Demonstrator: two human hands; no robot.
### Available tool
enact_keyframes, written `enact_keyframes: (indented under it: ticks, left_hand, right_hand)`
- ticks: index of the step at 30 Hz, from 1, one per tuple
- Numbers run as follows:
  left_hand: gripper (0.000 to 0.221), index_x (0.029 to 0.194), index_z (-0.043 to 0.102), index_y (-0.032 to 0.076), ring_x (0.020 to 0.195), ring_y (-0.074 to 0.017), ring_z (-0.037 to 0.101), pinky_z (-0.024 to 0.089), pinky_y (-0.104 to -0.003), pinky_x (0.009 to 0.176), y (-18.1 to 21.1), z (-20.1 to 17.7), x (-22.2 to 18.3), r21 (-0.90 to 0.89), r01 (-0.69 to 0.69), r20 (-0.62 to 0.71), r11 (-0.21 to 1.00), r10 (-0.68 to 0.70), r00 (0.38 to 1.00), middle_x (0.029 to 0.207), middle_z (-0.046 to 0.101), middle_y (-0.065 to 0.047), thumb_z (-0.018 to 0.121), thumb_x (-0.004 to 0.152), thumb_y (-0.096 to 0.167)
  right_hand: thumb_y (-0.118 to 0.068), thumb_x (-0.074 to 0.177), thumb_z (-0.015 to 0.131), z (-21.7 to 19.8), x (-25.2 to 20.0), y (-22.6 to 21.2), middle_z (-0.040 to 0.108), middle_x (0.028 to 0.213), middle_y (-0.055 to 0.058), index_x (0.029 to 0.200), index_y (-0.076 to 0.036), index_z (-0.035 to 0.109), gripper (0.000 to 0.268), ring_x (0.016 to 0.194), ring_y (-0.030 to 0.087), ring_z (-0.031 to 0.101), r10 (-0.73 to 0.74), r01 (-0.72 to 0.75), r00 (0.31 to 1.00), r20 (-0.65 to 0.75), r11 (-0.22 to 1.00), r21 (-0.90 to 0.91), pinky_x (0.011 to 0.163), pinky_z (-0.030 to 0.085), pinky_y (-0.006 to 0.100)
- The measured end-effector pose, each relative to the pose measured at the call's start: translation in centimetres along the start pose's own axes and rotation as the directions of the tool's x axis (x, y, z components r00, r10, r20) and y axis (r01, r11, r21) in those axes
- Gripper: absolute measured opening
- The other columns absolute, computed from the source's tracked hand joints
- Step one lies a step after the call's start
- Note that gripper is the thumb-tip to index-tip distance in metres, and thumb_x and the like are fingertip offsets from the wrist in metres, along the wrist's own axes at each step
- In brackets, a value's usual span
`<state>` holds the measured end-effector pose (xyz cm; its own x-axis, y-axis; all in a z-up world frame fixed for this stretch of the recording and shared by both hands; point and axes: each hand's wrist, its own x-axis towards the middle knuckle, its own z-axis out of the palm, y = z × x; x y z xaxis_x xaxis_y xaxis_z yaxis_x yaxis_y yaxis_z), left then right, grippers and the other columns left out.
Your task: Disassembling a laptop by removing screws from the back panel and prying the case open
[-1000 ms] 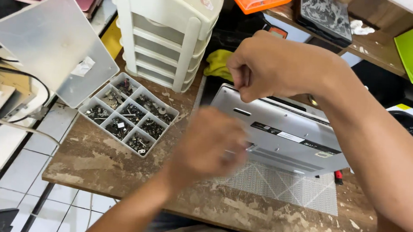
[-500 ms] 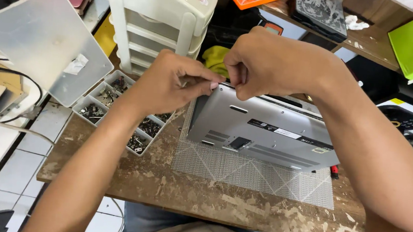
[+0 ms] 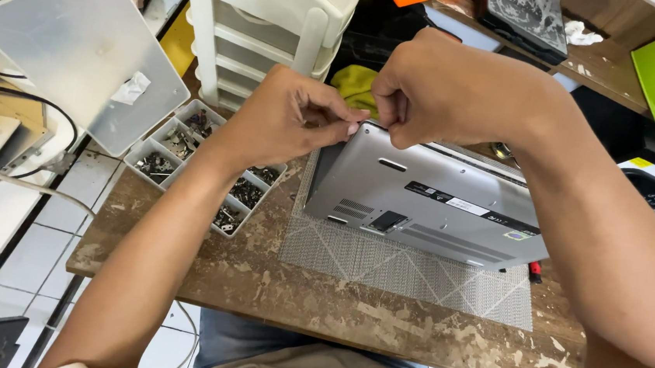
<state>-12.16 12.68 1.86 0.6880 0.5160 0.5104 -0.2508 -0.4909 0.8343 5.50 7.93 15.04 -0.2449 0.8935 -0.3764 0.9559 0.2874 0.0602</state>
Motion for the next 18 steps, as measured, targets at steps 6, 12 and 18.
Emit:
enact_keyframes:
  ticks: [6,12,18]
  left_hand:
    - [0.006,0.097,0.077,0.001,0.065,-0.0082,0.066,0.056,-0.016,0.059,-2.3,0.1,-0.9,0.053,0.05,0.045,0.997,-0.052,0.998,0.09,0.079,-0.01,0.078,0.091,-0.001]
    - [0.011,0.098,0.079,0.002,0.08,-0.0134,0.075,0.064,-0.019,0.078,-3.5,0.4,-2.0,0.077,0.055,0.032,0.995,-0.058,0.998,0.094,0.081,-0.012,0.078,0.087,-0.001]
    - [0.012,0.099,0.08,0.006,0.083,-0.0123,0.077,0.064,-0.02,0.076,-4.9,0.8,-3.1,0.076,0.15,0.063,0.986,-0.155,0.986,0.098,0.082,-0.01,0.079,0.086,0.005]
  right_hand:
    - [-0.009,0.072,0.076,0.4,0.3,0.6,0.075,0.065,0.0,0.075,-0.013,0.076,0.005,0.064,0.015,0.066,-0.069,0.068,0.996,-0.055,0.997,-0.022,0.067,0.049,0.031]
    - [-0.011,0.07,0.075,0.8,0.8,1.2,0.073,0.063,0.001,0.074,-0.013,0.076,0.005,0.06,0.017,0.064,-0.144,0.139,0.987,-0.071,0.988,-0.06,0.064,0.047,0.033]
    - [-0.011,0.071,0.076,0.6,0.5,0.7,0.072,0.064,-0.001,0.073,-0.013,0.076,0.003,0.062,0.014,0.062,-0.057,0.055,0.997,-0.053,0.997,-0.045,0.066,0.047,0.032]
